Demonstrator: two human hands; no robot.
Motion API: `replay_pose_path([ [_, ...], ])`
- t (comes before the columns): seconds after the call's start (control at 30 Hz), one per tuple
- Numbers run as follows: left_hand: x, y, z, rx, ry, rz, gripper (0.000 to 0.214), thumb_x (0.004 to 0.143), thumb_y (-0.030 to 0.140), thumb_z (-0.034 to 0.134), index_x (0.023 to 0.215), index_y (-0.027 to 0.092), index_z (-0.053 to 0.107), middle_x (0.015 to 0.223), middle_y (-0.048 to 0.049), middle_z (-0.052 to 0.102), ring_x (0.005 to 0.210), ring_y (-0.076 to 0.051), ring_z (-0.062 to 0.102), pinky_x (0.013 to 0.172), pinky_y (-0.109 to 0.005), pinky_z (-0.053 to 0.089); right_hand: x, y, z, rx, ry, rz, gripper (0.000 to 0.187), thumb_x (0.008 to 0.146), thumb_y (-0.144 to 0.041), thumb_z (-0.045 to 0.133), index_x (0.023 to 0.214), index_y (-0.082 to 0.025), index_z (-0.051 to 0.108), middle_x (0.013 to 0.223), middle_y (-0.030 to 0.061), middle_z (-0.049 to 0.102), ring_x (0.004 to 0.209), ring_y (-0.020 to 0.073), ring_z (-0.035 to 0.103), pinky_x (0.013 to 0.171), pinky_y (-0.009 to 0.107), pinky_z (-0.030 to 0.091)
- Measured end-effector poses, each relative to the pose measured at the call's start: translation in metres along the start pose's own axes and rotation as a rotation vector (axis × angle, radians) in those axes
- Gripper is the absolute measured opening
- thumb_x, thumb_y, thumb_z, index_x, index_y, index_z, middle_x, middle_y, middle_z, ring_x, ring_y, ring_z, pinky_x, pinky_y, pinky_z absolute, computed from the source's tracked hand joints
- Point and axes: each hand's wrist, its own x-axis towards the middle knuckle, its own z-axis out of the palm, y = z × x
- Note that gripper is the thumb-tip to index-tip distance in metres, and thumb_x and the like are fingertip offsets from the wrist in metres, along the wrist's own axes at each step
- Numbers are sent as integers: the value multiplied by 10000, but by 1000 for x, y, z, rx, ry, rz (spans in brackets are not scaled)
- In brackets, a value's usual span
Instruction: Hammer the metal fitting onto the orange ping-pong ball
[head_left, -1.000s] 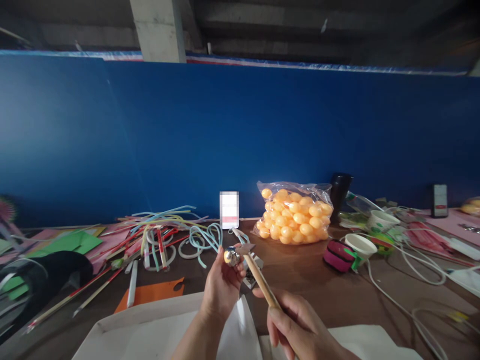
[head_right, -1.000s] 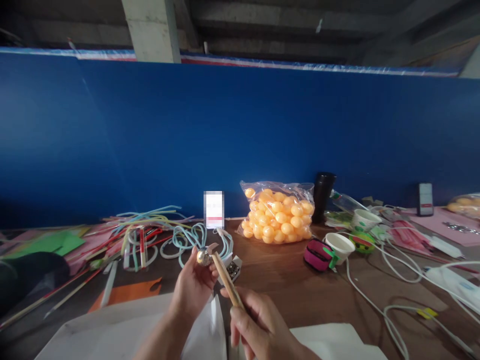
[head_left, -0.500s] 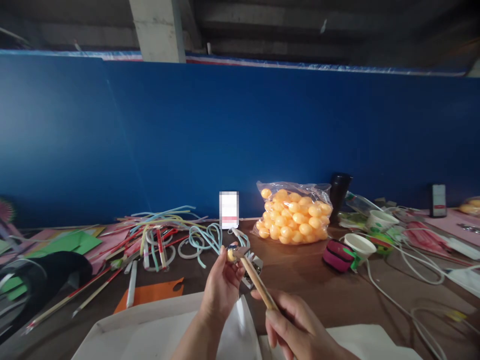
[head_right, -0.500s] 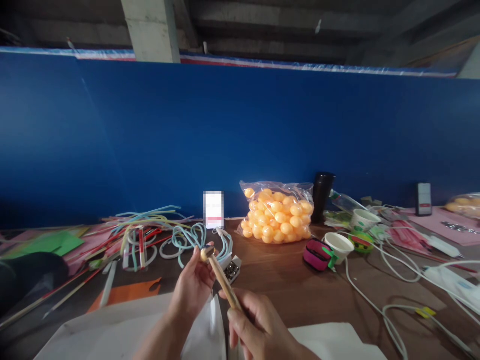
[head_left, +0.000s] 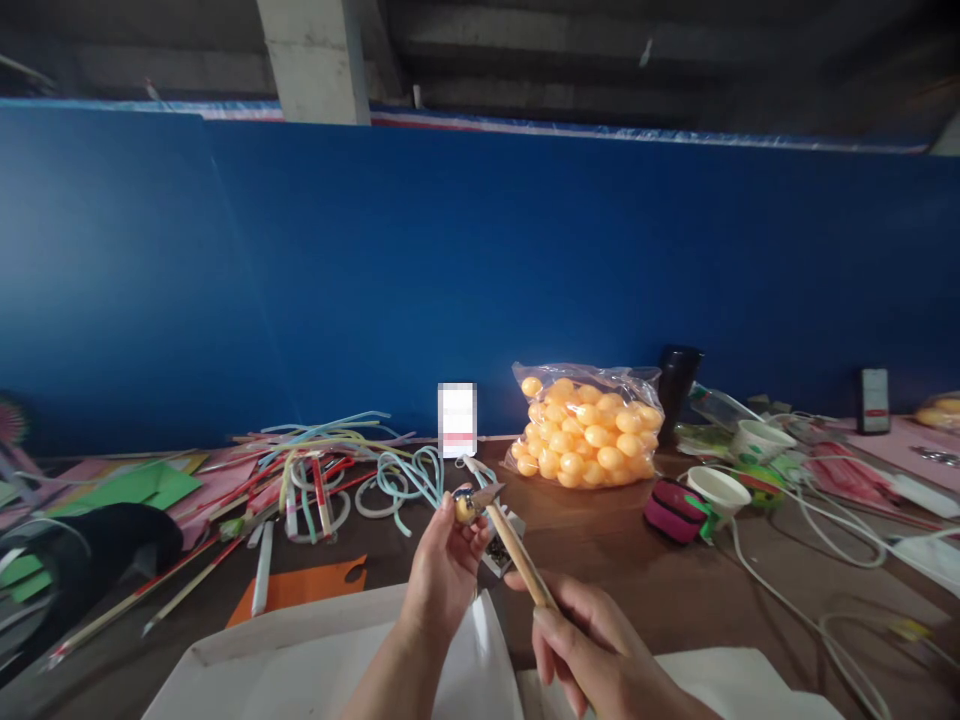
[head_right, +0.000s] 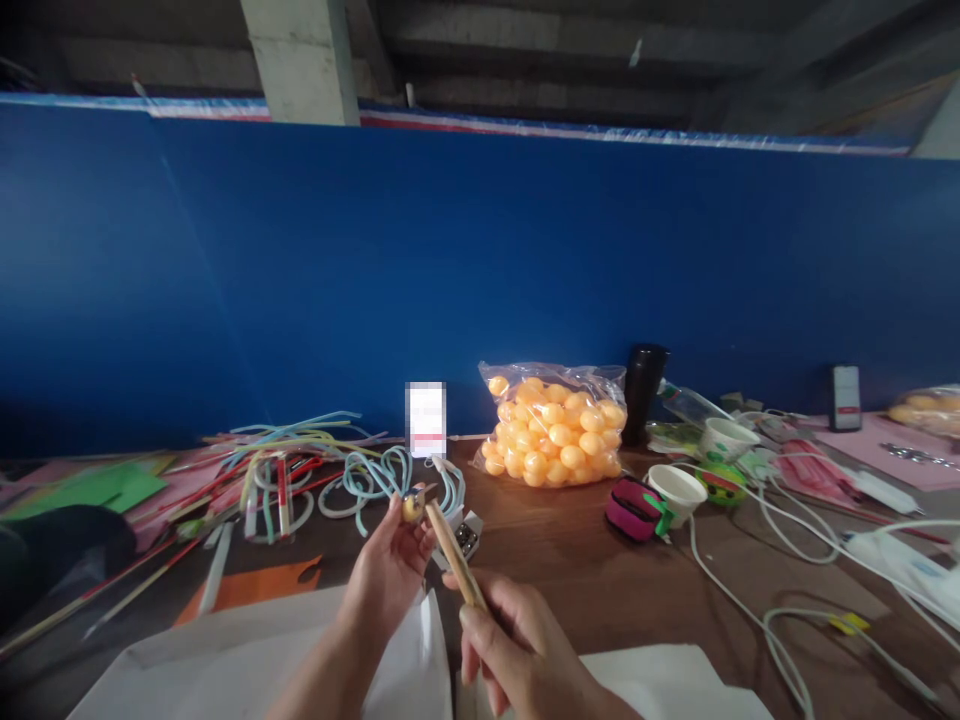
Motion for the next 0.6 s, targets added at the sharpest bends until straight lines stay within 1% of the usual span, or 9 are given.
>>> replay_pose_path([
  [0.13,-1,0,1,8,19,1,171,896,208,559,975,95,660,778,-75,699,619,-117,651,601,-230,579,0,1,0,1,-7,7,600,903,-576,499,1274,-105,525,610,-14,607,372,52,407,384,187,273],
  [0.3,-1,0,1,2,18,3,193,891,211,568,1024,104,657,783,-76,700,629,-121,656,608,-232,579,0,0,-1,36,-12,-10,574,916,-558,495,1270,-108,525,616,-20,602,371,43,392,383,181,273],
  [0.5,0,-1,0,9,9,18,199,882,200,578,1036,106,663,804,-75,702,643,-122,663,629,-232,578,3,3,-5,48,-68,8,542,944,-532,479,1286,-112,508,634,-14,613,380,43,419,384,175,289],
  [0.6,0,-2,-1,10,-3,25,209,879,202,584,1054,120,662,830,-78,707,673,-128,674,662,-235,577,3,3,-4,54,-42,-25,545,941,-536,480,1282,-111,511,622,-19,609,376,45,424,384,178,287],
])
